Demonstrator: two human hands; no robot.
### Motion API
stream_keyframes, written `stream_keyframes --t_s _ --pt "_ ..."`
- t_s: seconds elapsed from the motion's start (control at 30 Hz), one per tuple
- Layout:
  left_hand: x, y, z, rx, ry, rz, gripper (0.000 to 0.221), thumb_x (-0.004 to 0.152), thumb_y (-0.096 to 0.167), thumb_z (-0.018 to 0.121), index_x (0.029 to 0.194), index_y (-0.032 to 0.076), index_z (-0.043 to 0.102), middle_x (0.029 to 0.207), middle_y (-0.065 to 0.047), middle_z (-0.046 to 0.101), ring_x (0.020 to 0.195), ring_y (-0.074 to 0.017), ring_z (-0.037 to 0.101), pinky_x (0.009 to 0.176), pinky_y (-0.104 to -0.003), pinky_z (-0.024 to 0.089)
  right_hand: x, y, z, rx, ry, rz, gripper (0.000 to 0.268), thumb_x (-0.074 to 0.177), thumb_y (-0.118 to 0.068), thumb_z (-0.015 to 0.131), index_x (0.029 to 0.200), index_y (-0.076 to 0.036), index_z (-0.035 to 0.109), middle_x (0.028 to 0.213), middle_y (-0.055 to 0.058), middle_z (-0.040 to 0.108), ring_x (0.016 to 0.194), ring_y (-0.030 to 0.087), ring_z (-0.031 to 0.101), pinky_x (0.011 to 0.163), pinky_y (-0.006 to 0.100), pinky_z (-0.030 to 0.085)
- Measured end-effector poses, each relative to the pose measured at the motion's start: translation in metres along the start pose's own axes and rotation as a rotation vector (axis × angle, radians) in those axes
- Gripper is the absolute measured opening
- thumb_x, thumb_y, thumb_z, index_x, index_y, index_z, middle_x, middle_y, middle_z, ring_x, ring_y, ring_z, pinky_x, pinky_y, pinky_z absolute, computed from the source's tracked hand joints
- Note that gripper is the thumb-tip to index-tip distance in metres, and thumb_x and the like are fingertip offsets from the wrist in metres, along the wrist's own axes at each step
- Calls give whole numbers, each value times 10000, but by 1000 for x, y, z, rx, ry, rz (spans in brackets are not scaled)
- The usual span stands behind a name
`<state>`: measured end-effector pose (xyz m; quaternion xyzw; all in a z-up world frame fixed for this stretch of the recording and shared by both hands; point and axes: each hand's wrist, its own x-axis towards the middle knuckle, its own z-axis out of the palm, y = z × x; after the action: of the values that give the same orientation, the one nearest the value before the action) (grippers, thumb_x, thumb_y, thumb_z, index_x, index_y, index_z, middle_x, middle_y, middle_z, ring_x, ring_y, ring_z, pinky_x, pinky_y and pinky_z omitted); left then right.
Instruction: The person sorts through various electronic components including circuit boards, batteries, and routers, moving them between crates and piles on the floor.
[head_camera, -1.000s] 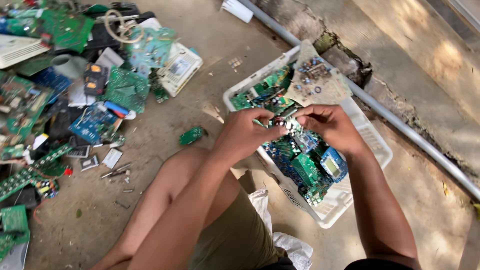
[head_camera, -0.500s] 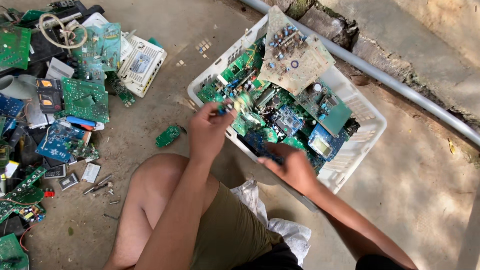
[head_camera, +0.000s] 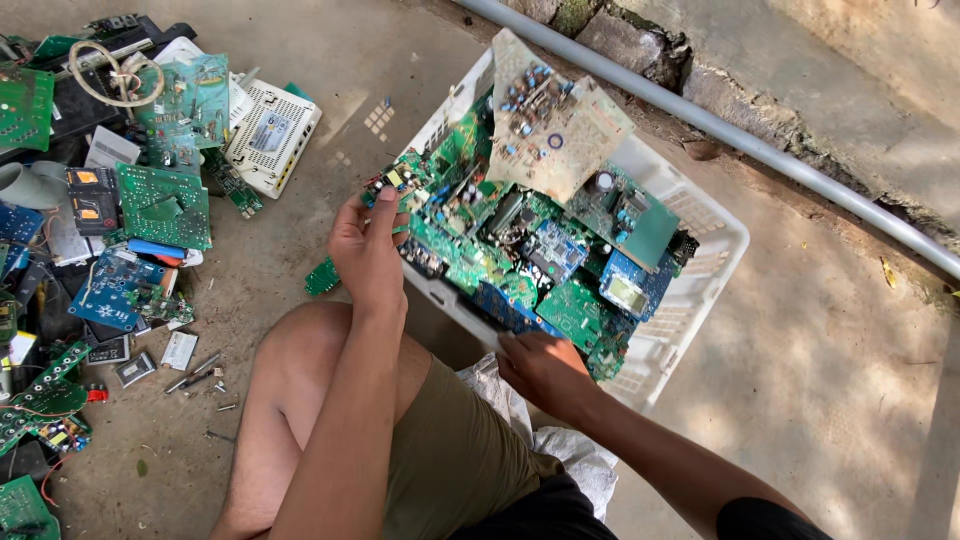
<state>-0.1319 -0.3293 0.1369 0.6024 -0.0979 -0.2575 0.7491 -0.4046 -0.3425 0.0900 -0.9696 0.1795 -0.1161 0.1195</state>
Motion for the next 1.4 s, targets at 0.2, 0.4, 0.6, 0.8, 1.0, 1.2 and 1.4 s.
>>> stream_keyframes --t_s 0.2,0.4,0.6,0.8,1.0,1.2,1.4 --pt "-3 17 3 -4 10 11 296 950 293 800 1119 76 688 970 -33 641 905 -143 688 755 -304 559 -21 -18 -17 73 -188 -53 270 1043 -249 609 1196 -36 673 852 124 726 849 281 751 725 380 631" --pt "3 45 4 4 28 -57 425 826 432 778 1055 76 755 880 -17 745 817 -109 685 676 -247 585 -30 -7 -26 327 -200 -45 279 996 -236 660 1161 -20 724 774 97 764 593 221 746 502 353 633" --pt "-15 46 6 129 -519 -178 325 868 321 857 1095 115 750 976 -139 706 843 -228 692 821 -399 598 59 30 -108 587 110 537 268 964 -225 749 1205 -110 761 952 102 783 743 203 759 626 325 580" --pt "-19 16 2 113 -857 -295 483 911 313 809 1181 -68 686 953 -300 736 1066 -437 702 942 -564 569 93 24 -91 943 7 545 448 853 -167 856 1194 81 707 917 325 723 743 274 704 658 420 565" --pt "-25 47 2 753 -881 75 622 1058 492 509 1290 -73 626 1126 -306 692 1142 -506 652 933 -685 533 72 56 -85 1114 -93 630 365 919 -90 750 1203 127 674 1058 304 713 911 356 756 827 562 628" --pt "-18 -30 -9 1485 -1155 566 162 995 133 602 1012 226 734 996 15 701 995 -239 685 828 -418 558 39 81 -97 1106 -212 784 227 936 24 664 1145 91 722 976 301 730 815 352 753 856 468 635" --pt "-26 4 -6 1681 -1018 545 240 988 64 601 1203 126 688 1212 -93 673 1132 -301 646 992 -513 518 38 62 -87 962 -356 728 253 905 -41 755 1149 23 766 910 269 766 661 246 671 629 313 531"
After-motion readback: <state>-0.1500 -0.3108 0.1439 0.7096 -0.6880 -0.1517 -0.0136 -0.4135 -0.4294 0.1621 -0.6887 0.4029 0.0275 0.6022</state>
